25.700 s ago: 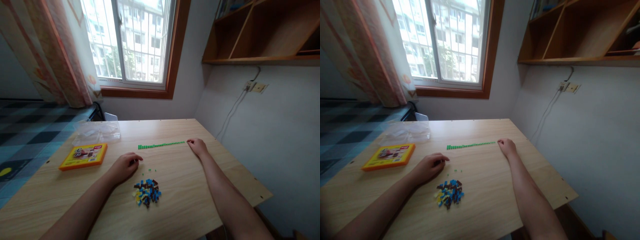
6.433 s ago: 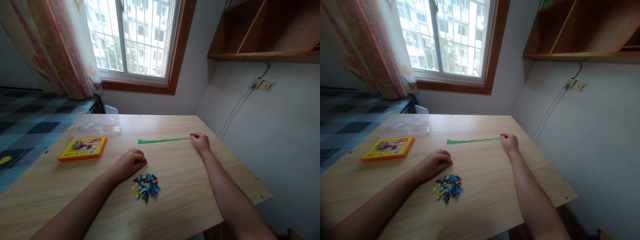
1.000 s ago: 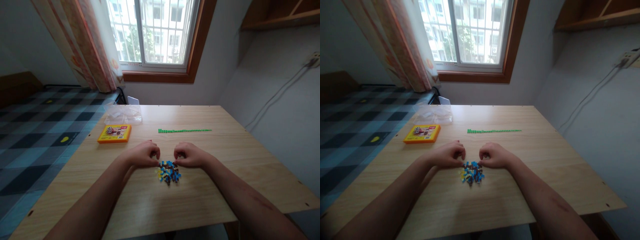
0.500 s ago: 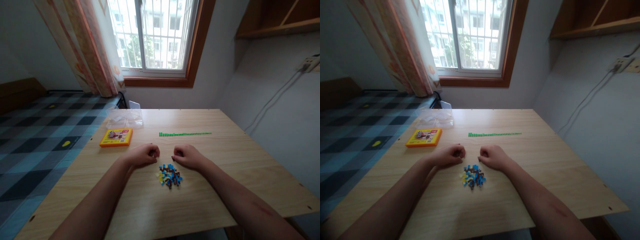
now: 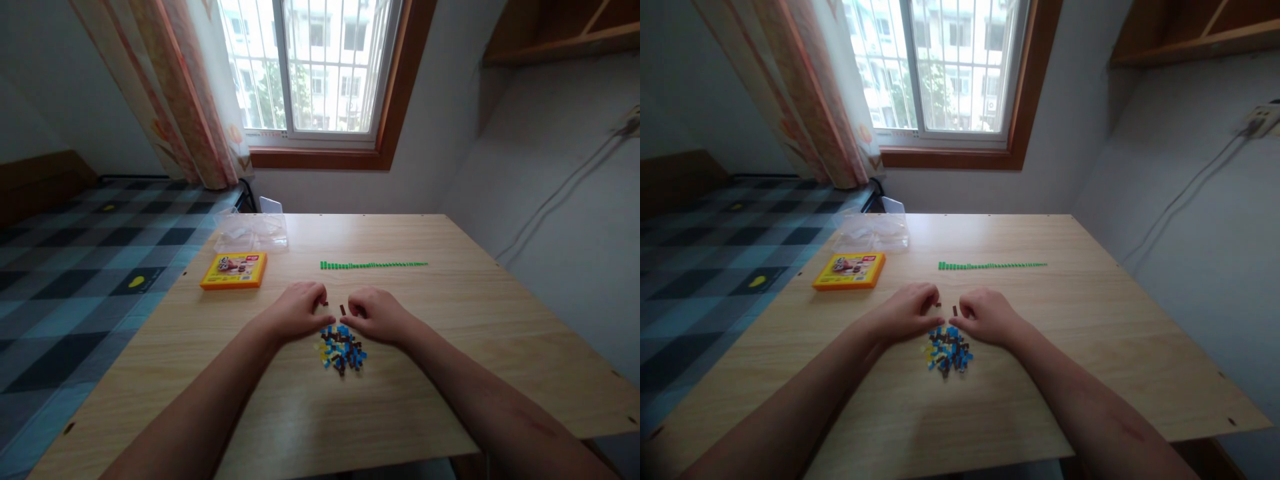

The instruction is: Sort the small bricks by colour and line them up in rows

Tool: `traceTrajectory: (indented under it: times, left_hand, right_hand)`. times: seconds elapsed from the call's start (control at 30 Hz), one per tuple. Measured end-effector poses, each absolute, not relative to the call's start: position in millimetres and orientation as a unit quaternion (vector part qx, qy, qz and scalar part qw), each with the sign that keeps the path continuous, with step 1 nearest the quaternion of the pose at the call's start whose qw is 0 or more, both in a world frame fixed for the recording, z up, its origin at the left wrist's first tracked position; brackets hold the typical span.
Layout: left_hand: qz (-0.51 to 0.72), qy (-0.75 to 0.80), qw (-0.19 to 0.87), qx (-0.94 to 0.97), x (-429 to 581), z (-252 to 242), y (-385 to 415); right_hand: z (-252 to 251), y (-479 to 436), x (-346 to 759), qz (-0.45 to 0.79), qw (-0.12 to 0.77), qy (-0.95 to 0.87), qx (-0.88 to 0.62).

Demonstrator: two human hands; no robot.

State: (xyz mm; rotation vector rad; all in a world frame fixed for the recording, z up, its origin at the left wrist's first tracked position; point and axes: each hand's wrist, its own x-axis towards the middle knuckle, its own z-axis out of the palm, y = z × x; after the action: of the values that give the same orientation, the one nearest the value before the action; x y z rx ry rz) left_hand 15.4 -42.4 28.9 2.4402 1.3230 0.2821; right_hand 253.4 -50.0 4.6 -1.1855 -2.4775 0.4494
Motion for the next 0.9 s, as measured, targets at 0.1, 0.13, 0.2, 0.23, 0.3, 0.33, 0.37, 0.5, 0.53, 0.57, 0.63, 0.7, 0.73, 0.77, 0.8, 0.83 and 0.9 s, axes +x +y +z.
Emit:
traceTrajectory:
  times: [0.1, 0.13, 0.2, 0.23, 0.3, 0.33, 0.37, 0.5, 0.53, 0.57, 0.63, 0.7, 0.73, 0.77, 0.8, 0.83, 0.9]
  left_hand:
    - [0.079, 0.45, 0.156, 0.876, 15, 30, -44]
    - [0.077, 0.448, 0.154, 0.878, 15, 29, -44]
    - [0.077, 0.443, 0.152, 0.88, 14, 28, -43]
    - [0.077, 0.441, 0.151, 0.881, 14, 28, -43]
    - [0.076, 0.437, 0.153, 0.883, 12, 27, -42]
    - [0.075, 0.434, 0.157, 0.884, 12, 27, -41]
    - [0.074, 0.431, 0.162, 0.884, 11, 27, -41]
    - [0.056, 0.431, 0.189, 0.881, 6, 32, -39]
    - [0.047, 0.432, 0.198, 0.879, 5, 33, -39]
    - [0.039, 0.433, 0.208, 0.876, 4, 35, -38]
    - [0.026, 0.432, 0.231, 0.871, 1, 37, -36]
    - [0.02, 0.432, 0.253, 0.866, -2, 37, -33]
    - [0.018, 0.432, 0.261, 0.863, -3, 37, -32]
    - [0.016, 0.431, 0.268, 0.861, -4, 37, -31]
    - [0.015, 0.43, 0.273, 0.86, -5, 37, -30]
    - [0.015, 0.429, 0.277, 0.86, -6, 36, -30]
    - [0.018, 0.425, 0.279, 0.861, -5, 37, -30]
  right_hand:
    - [5, -50, 252, 0.155, 0.169, -0.877, -0.423]
    - [5, -51, 251, 0.155, 0.168, -0.876, -0.424]
    - [5, -51, 249, 0.15, 0.167, -0.876, -0.427]
    - [6, -52, 248, 0.146, 0.165, -0.876, -0.429]
    - [6, -53, 246, 0.137, 0.158, -0.877, -0.432]
    - [7, -54, 246, 0.133, 0.154, -0.879, -0.432]
    - [7, -54, 246, 0.13, 0.149, -0.88, -0.432]
    - [11, -54, 251, 0.136, 0.135, -0.875, -0.445]
    - [12, -54, 254, 0.143, 0.13, -0.872, -0.45]
    - [13, -54, 257, 0.15, 0.125, -0.869, -0.455]
    - [15, -53, 263, 0.165, 0.115, -0.864, -0.462]
    - [15, -53, 268, 0.174, 0.11, -0.862, -0.464]
    - [14, -52, 270, 0.176, 0.111, -0.862, -0.462]
    - [14, -52, 271, 0.178, 0.115, -0.864, -0.457]
    - [13, -52, 272, 0.18, 0.122, -0.868, -0.447]
    - [12, -51, 272, 0.186, 0.133, -0.873, -0.431]
    - [11, -52, 271, 0.21, 0.161, -0.884, -0.385]
